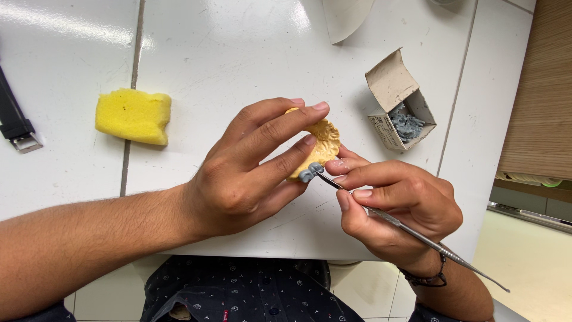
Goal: The person holds a yellow dental model in one hand and uses a metal wax carving instrument to shape and smooth gray wax on the model's teeth, rotating the model to reach different surfaces and occasionally wiping the tool tip on a sponge.
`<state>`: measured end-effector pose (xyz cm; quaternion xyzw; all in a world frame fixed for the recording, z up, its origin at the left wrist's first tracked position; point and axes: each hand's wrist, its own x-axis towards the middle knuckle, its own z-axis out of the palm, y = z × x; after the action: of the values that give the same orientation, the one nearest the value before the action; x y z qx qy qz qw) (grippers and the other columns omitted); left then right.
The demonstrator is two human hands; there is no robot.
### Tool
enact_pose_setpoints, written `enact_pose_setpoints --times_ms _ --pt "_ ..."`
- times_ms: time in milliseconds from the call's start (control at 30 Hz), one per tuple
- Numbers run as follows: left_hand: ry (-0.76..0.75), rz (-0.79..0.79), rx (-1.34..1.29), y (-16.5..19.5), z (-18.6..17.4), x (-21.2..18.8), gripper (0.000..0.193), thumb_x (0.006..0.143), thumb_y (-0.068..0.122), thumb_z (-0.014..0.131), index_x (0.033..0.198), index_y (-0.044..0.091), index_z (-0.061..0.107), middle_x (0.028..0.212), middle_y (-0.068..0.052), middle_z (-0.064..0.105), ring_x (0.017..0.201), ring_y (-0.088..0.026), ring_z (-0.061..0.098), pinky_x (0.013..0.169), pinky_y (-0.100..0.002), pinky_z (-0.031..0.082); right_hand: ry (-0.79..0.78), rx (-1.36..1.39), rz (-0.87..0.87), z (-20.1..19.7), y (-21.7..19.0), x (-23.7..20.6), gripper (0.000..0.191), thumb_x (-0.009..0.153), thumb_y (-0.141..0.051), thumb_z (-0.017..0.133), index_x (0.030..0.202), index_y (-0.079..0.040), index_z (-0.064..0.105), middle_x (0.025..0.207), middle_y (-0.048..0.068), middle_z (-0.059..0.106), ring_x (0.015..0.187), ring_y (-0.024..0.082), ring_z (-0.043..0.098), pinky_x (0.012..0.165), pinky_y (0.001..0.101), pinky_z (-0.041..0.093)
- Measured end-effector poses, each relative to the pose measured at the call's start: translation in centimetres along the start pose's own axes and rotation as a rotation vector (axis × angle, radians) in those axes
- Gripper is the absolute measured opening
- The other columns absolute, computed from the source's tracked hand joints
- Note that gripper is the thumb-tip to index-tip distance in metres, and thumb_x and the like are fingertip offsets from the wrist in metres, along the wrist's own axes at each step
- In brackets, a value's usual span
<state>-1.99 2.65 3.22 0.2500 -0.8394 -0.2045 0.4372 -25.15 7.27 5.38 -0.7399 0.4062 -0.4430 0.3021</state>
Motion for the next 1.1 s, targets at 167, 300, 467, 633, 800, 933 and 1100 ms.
enact_pose_setpoints --times_ms 167,300,467,633,800,933,1100 --pt "-0.004 -0.002 0.012 -0.14 0.17 -0.4 0.041 0.079 0.001 0.085 0.114 -0.013 0.068 0.145 -0.023 0.051 0.13 -0.04 0.056 0.106 -0.046 0.056 0.017 -0.005 0.021 0.03 0.38 -0.32 0.025 0.087 0.012 0.075 0.091 -0.002 0.055 0.099 0.019 0.073 0.1 0.028 0.078 0.1 0.0437 0.066" --pt "-0.018 -0.002 0.033 -0.23 0.36 -0.52 0.039 0.084 0.001 0.085 0.119 -0.011 0.069 0.152 -0.02 0.05 0.136 -0.037 0.055 0.112 -0.044 0.056 0.004 -0.014 0.041 -0.04 0.38 -0.51 0.024 0.086 0.012 0.075 0.09 -0.003 0.056 0.099 0.018 0.074 0.1 0.027 0.078 0.101 0.0438 0.066" --pt "-0.011 0.004 0.028 -0.21 0.27 -0.38 0.039 0.08 0.001 0.085 0.114 -0.012 0.07 0.146 -0.021 0.051 0.131 -0.038 0.055 0.107 -0.045 0.056 -0.004 -0.012 0.044 0.0 0.37 -0.55 0.024 0.087 0.012 0.075 0.09 -0.003 0.057 0.099 0.017 0.074 0.101 0.027 0.078 0.102 0.0444 0.066" --pt "-0.003 -0.001 0.013 -0.01 0.13 -0.3 0.039 0.08 0.002 0.086 0.113 -0.012 0.07 0.146 -0.022 0.051 0.13 -0.039 0.056 0.106 -0.045 0.056 -0.006 0.0 0.05 0.09 0.26 -0.65 0.024 0.087 0.011 0.075 0.09 -0.003 0.056 0.098 0.016 0.074 0.102 0.027 0.078 0.102 0.0443 0.066" --pt "0.005 0.003 0.022 0.03 0.09 -0.22 0.04 0.08 0.002 0.086 0.113 -0.013 0.07 0.145 -0.022 0.052 0.129 -0.039 0.056 0.105 -0.045 0.056 -0.005 -0.001 0.052 -0.02 0.14 -0.64 0.024 0.087 0.011 0.075 0.09 -0.003 0.056 0.099 0.017 0.074 0.102 0.027 0.078 0.102 0.044 0.066" --pt "0.001 0.0 0.015 0.02 0.02 -0.17 0.04 0.079 0.002 0.086 0.112 -0.013 0.07 0.144 -0.022 0.053 0.128 -0.039 0.056 0.105 -0.045 0.056 -0.018 -0.012 0.056 0.04 0.15 -0.67 0.024 0.087 0.01 0.076 0.089 -0.004 0.056 0.099 0.017 0.074 0.103 0.028 0.078 0.103 0.0445 0.065" --pt "0.008 -0.002 0.016 0.1 0.16 -0.15 0.039 0.08 0.003 0.086 0.112 -0.012 0.07 0.144 -0.022 0.053 0.128 -0.038 0.057 0.105 -0.044 0.056 -0.007 0.001 0.056 -0.09 0.21 -0.76 0.023 0.088 0.009 0.076 0.09 -0.003 0.057 0.098 0.016 0.074 0.103 0.027 0.078 0.103 0.0437 0.066"
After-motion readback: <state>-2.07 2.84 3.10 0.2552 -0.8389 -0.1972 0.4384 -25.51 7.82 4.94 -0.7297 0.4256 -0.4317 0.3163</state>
